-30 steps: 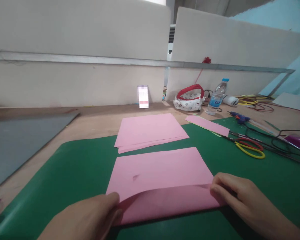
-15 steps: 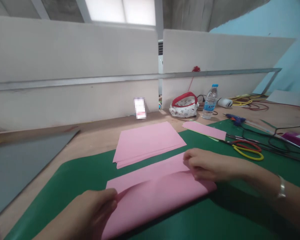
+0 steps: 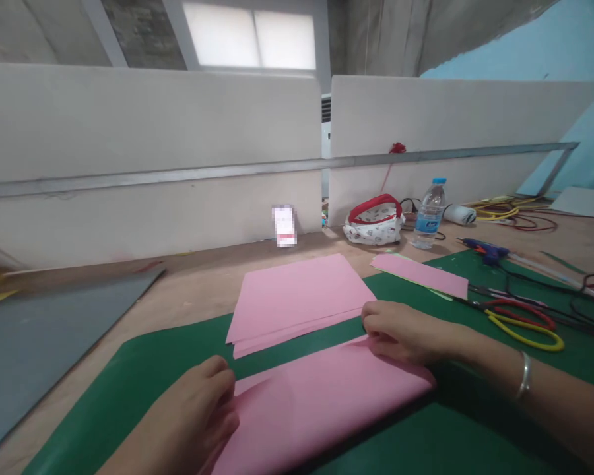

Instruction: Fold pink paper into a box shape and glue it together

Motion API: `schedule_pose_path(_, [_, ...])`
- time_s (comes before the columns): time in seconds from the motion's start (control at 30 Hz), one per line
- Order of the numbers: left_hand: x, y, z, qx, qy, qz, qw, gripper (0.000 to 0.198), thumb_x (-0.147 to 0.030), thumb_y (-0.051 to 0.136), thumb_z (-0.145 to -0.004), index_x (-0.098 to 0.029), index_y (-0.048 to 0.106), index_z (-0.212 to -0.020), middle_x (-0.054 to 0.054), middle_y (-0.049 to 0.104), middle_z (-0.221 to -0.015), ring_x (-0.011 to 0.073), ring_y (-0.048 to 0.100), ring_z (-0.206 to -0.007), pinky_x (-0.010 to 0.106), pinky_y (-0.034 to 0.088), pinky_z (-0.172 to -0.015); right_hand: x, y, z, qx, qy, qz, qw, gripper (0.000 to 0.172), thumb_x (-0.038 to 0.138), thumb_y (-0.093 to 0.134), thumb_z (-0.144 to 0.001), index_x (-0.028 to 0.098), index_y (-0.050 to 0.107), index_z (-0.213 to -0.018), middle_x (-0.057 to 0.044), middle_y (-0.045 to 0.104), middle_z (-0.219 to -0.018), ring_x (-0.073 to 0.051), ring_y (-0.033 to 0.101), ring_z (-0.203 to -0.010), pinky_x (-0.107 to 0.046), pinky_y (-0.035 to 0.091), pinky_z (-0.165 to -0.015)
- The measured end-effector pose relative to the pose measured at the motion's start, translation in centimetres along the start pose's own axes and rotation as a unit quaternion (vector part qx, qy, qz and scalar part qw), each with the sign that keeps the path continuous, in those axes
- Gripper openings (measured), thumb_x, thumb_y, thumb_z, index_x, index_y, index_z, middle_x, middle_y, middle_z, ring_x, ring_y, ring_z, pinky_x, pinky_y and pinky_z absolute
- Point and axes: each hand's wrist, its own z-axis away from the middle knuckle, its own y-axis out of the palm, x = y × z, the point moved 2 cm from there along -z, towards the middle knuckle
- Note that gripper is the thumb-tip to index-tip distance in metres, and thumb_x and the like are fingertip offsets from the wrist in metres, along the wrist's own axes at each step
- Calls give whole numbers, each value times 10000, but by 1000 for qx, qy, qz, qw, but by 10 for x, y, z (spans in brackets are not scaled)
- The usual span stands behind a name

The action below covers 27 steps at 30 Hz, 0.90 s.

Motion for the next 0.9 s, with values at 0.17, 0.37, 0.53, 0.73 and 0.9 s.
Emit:
schedule_pose_path(0.17, [9, 3, -8, 79, -14, 5, 997, 153, -168, 451, -610, -217, 511, -742, -5, 582, -743, 175, 515, -646, 279, 330, -567, 0, 5, 2, -7, 32, 1, 999, 66, 127, 545, -731, 177, 536, -773, -34, 575, -829, -168, 506, -747, -263, 383, -640])
schedule_pose_path(0.37, [9, 6, -2, 69, -16, 22, 997, 53, -202, 457, -651, -209, 491, -692, -6, 572, -744, 176, 520, -676, 275, 331, -598, 3, 4, 6, -19, 29, -69, 997, 115, 91, 554, -715, 171, 564, -796, -44, 555, -898, -165, 510, -836, -260, 409, -725])
schedule_pose_path(0.53, [4, 2, 3, 74, -11, 54, 996, 79, -248, 466, -703, -209, 453, -636, -41, 523, -645, 158, 485, -623, 256, 296, -559, 5, -2, 6, -20, 39, -134, 990, 72, 189, 604, -761, 165, 557, -810, -48, 582, -944, -158, 521, -835, -254, 414, -732])
schedule_pose_path(0.73, [1, -6, 4, 73, -25, 108, 991, 164, -326, 484, -746, -202, 510, -641, -46, 487, -622, 149, 468, -619, 234, 325, -555, 4, -7, 12, 18, 99, -155, 983, 191, 339, 613, -787, 162, 624, -858, -4, 605, -770, -140, 512, -702, -220, 369, -594])
schedule_pose_path(0.9, [4, -5, 2, 96, -38, 158, 982, 242, -388, 467, -783, -202, 581, -676, -35, 545, -644, 155, 514, -626, 231, 358, -560, -2, -9, 15, 29, 117, -179, 977, 218, 330, 554, -814, 149, 628, -718, 8, 589, -678, -122, 489, -636, -205, 335, -538])
